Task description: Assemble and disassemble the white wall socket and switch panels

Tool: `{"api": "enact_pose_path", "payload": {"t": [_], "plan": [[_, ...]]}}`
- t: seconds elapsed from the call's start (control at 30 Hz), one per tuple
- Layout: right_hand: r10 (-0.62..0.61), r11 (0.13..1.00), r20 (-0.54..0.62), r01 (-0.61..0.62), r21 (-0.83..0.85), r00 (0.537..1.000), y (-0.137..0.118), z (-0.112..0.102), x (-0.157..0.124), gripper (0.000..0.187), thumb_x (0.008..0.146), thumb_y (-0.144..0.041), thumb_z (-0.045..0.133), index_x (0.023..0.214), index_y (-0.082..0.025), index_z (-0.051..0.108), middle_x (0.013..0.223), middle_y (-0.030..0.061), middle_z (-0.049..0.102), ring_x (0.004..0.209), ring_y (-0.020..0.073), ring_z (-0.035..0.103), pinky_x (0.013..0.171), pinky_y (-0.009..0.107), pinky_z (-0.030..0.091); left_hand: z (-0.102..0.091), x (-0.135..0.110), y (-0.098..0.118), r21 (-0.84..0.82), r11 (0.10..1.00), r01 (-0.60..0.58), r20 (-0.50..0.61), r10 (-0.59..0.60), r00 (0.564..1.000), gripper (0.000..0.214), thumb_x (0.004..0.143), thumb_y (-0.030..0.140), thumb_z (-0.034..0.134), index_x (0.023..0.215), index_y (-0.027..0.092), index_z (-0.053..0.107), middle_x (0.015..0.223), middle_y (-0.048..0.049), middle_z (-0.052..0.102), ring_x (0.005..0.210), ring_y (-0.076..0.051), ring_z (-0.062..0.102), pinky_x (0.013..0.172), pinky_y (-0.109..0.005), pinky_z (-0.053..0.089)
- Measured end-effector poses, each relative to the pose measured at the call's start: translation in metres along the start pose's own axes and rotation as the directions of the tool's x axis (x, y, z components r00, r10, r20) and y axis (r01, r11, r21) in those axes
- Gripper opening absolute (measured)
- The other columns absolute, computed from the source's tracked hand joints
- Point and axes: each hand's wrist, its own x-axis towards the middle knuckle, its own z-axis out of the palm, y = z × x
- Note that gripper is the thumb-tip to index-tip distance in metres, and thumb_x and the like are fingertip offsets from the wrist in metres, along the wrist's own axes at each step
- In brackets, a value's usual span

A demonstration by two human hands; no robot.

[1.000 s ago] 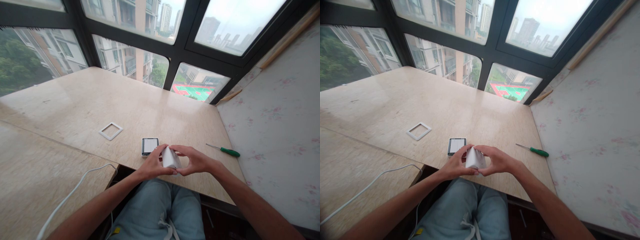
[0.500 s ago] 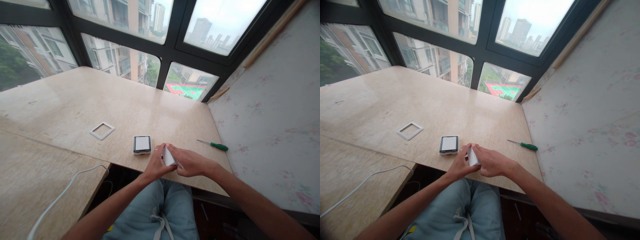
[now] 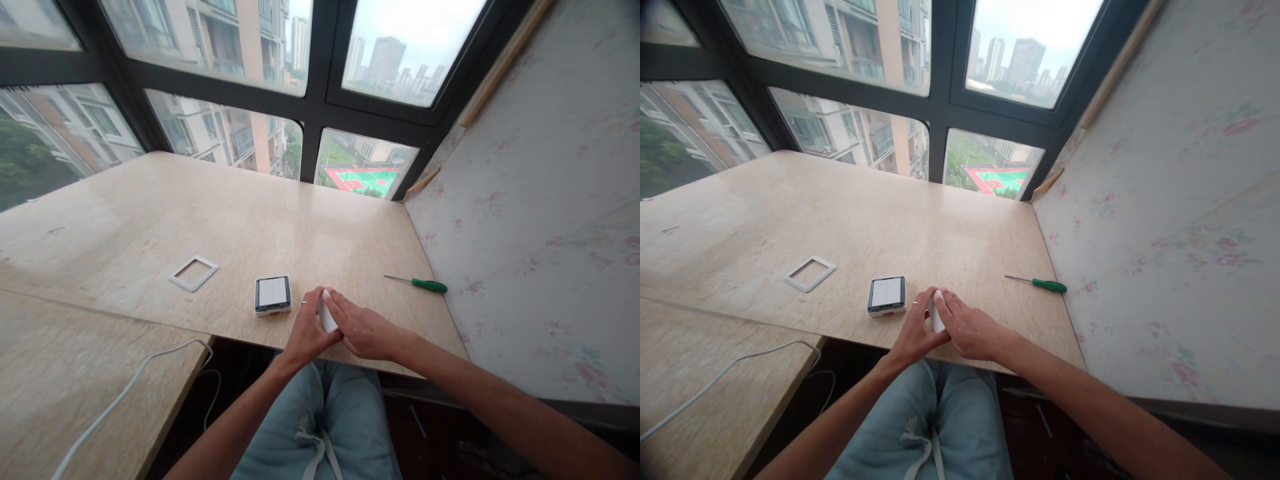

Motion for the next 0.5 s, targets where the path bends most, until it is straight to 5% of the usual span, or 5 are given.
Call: {"api": "enact_pose_path", "payload": {"t": [0.37, 0.5], "plan": [[0.018, 0.989, -0.041, -0.012, 0.15, 0.999, 0.009, -0.02, -0.008, 0.088, 0.078, -0.019, 0.057, 0.155, -0.01, 0.015, 0.155, 0.0251, 0.035, 0.145, 0.0334, 0.034, 0.114, 0.053, 0.039, 0.002, -0.005, -0.003, -0.004, 0.998, -0.062, -0.013, 0.062, 0.998, 0.081, 0.063, 0.02, 0.078, 0.135, 0.023, 0.041, 0.133, -0.0109, 0.049, 0.125, -0.03, 0.05, 0.106, -0.048, 0.043], [0.0, 0.994, -0.03, 0.003, 0.106, 1.0, 0.008, -0.024, -0.002, 0.087, 0.074, -0.019, 0.059, 0.152, -0.004, 0.022, 0.153, 0.0279, 0.038, 0.144, 0.0352, 0.036, 0.114, 0.051, 0.04, 0.007, -0.005, -0.005, 0.005, 0.998, -0.067, -0.04, 0.067, 0.997, 0.082, 0.062, 0.018, 0.077, 0.136, 0.023, 0.041, 0.134, -0.0116, 0.049, 0.127, -0.031, 0.049, 0.109, -0.049, 0.041]]}}
